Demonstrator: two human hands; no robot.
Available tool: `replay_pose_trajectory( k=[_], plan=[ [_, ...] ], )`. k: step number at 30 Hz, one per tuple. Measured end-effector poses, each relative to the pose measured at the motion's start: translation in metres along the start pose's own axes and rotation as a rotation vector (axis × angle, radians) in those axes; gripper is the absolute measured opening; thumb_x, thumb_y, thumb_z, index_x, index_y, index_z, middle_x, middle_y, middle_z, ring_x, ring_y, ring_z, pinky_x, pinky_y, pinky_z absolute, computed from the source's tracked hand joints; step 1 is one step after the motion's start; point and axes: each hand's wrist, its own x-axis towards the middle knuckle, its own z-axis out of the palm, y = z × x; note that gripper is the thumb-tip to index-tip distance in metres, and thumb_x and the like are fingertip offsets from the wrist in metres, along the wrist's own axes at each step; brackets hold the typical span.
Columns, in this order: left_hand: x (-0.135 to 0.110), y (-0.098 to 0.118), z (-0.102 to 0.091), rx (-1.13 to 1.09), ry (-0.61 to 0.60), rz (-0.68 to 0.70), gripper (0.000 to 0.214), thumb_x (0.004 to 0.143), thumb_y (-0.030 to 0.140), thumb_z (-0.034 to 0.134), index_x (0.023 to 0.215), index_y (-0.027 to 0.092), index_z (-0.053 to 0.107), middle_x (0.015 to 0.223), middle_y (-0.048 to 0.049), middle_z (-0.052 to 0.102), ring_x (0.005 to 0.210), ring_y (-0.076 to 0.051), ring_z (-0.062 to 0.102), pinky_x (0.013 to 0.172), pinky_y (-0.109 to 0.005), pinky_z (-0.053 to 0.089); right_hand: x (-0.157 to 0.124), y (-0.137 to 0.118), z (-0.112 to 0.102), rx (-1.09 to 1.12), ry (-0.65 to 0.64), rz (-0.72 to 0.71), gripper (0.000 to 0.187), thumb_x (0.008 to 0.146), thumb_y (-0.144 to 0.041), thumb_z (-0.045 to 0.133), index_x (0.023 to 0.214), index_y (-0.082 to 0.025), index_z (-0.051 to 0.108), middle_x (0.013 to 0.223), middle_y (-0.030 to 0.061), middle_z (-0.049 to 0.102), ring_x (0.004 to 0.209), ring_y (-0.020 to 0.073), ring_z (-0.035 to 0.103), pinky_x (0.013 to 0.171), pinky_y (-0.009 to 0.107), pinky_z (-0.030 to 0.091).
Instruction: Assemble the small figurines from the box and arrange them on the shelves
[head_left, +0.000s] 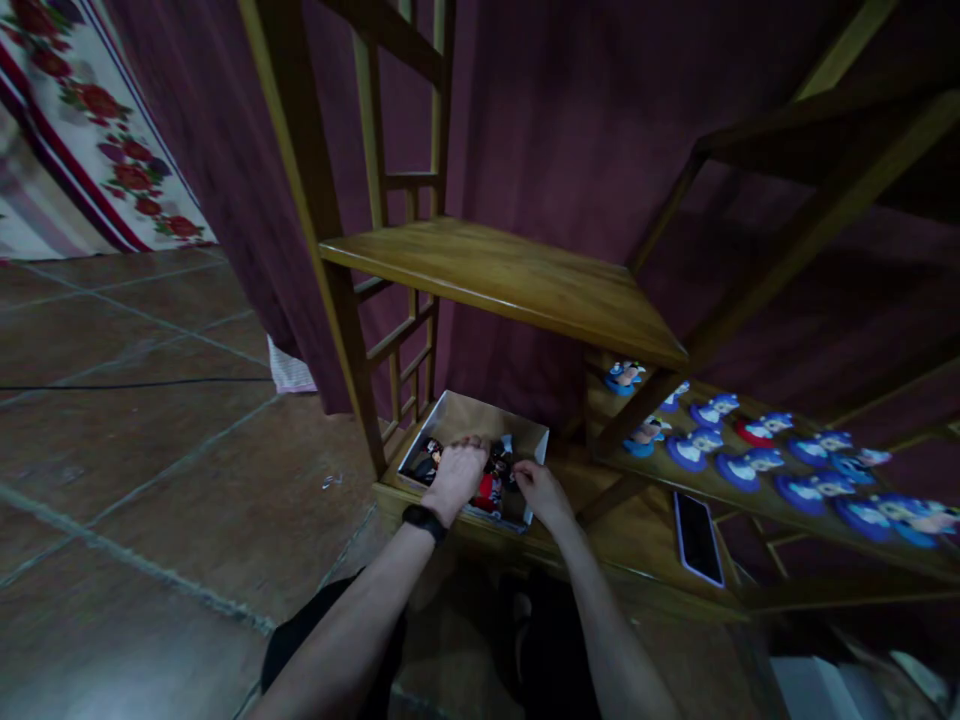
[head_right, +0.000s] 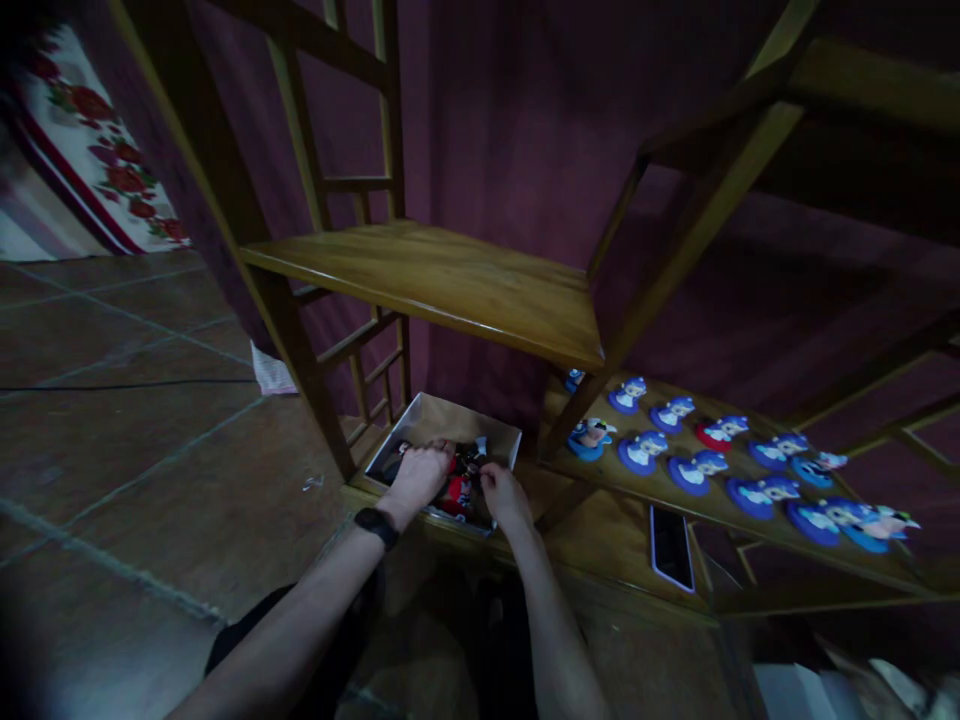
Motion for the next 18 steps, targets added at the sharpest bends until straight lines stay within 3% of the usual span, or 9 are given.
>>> replay_pose_trajectory(
  k=[3,8,14,18],
  plan=[
    [0.001,-0.003,0.012,0.005,-0.111,0.023,0.027,0.082,0.011,0.037,0.101,0.009,0.055,0.093,-0.0171,0.061,0.086,-0.024,0.060,0.073,-0.035,0.043,0.011,0.001,0.011,-0.127,-0.031,0.039,0.027,0.086,-0.024,0.038,0.103,-0.023,0.059,0.102,0.0041,0.066,0.094,0.0167,0.061,0.080,0.027,0.044],
    [0.005,-0.016,0.024,0.006,-0.107,0.089,0.031,0.083,0.012,0.035,0.108,0.010,0.054,0.098,-0.0183,0.059,0.090,-0.025,0.059,0.075,-0.037,0.042,0.008,-0.010,0.026,-0.387,-0.109,-0.024,0.037,0.084,-0.027,0.044,0.120,-0.026,0.049,0.118,0.0087,0.057,0.106,0.0226,0.057,0.084,0.031,0.041],
    [0.003,-0.043,0.026,-0.003,-0.062,0.014,0.027,0.084,0.014,0.034,0.098,0.010,0.058,0.090,-0.0157,0.062,0.087,-0.025,0.059,0.078,-0.039,0.040,0.009,-0.018,0.039,-0.497,-0.141,0.002,0.050,0.082,-0.028,0.046,0.131,-0.021,0.037,0.123,0.0137,0.053,0.106,0.0255,0.056,0.084,0.035,0.040],
    [0.007,-0.064,0.014,-0.038,-0.060,-0.154,0.027,0.085,0.016,0.035,0.094,0.010,0.060,0.085,-0.0145,0.062,0.087,-0.024,0.060,0.078,-0.036,0.041,0.016,-0.014,0.033,-0.387,-0.143,-0.002,0.035,0.084,-0.029,0.044,0.118,-0.024,0.048,0.116,0.0085,0.058,0.106,0.0220,0.055,0.084,0.032,0.039]
  ],
)
